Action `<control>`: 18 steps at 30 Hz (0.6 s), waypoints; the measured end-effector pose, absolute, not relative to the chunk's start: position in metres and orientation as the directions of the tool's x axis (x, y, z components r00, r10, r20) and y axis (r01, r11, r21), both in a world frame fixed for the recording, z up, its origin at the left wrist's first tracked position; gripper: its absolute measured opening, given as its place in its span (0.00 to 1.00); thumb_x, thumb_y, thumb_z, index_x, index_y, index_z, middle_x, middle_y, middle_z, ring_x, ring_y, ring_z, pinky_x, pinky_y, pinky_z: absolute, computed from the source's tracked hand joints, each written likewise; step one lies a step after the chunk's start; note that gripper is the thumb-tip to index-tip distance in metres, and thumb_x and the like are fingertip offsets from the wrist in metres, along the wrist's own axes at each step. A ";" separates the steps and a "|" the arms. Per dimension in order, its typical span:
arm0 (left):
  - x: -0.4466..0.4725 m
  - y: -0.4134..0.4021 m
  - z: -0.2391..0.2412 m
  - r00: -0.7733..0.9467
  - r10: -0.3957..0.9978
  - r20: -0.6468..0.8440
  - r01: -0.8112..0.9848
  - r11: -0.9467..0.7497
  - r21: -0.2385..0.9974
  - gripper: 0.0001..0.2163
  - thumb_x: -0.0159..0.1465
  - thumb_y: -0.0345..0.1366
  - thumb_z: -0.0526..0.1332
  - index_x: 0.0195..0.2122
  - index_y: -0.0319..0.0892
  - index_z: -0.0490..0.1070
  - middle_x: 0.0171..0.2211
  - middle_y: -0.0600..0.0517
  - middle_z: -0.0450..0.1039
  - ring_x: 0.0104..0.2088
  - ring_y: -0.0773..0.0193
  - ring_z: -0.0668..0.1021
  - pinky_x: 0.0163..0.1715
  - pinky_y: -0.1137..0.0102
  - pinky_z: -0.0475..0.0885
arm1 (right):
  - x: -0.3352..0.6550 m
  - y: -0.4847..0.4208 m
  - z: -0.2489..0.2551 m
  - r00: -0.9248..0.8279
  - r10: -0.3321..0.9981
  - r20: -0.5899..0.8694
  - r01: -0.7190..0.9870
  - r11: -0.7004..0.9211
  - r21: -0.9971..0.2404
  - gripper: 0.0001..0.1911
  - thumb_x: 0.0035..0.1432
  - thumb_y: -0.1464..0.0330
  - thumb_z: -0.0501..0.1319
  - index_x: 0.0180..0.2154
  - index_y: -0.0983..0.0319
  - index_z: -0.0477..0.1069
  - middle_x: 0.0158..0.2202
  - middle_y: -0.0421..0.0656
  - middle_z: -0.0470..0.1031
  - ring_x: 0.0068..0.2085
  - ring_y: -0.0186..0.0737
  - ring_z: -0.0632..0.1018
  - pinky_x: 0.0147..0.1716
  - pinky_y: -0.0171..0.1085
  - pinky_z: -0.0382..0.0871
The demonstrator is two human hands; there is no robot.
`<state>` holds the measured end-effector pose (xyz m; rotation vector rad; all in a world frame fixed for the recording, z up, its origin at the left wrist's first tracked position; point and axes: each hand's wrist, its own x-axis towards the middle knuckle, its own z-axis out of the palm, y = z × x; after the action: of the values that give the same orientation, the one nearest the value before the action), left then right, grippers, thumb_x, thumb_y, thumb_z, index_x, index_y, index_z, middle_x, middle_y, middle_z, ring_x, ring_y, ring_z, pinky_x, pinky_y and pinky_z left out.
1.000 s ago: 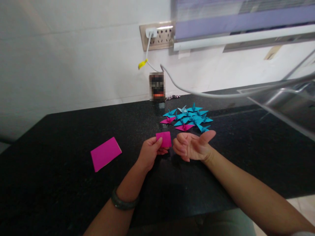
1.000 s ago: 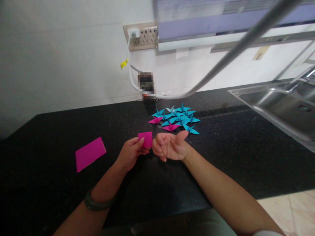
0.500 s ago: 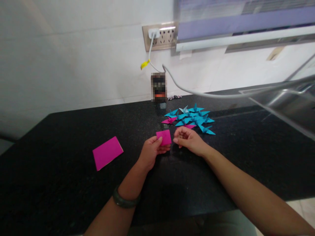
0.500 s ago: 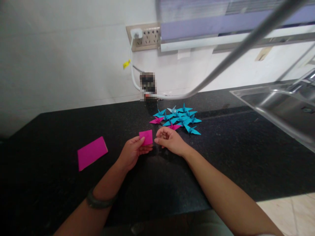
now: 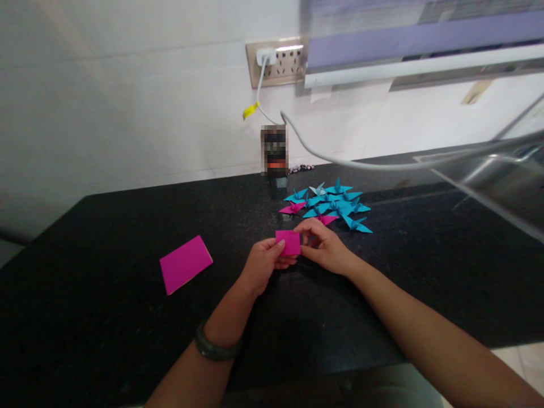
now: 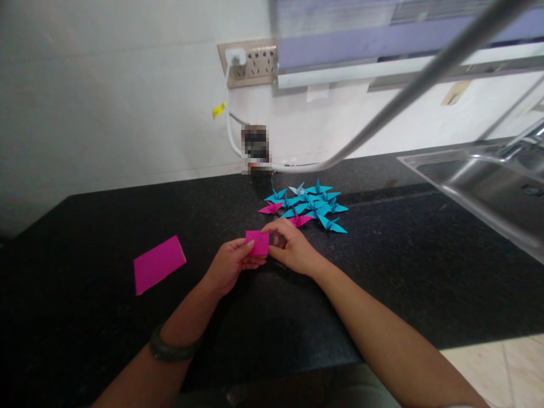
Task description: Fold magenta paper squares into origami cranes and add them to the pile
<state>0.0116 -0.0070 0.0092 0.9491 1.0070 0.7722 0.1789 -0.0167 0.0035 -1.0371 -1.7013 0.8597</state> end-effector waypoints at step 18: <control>0.014 -0.009 0.008 0.395 0.867 -0.303 -0.119 0.375 0.919 0.12 0.56 0.40 0.61 0.36 0.36 0.72 0.31 0.46 0.77 0.31 0.64 0.78 0.29 0.73 0.70 | 0.172 -0.018 0.000 -0.133 0.874 0.467 0.468 0.471 -0.748 0.03 0.52 0.72 0.58 0.27 0.63 0.70 0.36 0.45 0.67 0.38 0.36 0.71 0.31 0.35 0.66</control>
<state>0.0139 -0.0087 0.0077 0.9725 0.9474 0.7693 0.1716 -0.0176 -0.0005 -1.1435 -1.7690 0.5355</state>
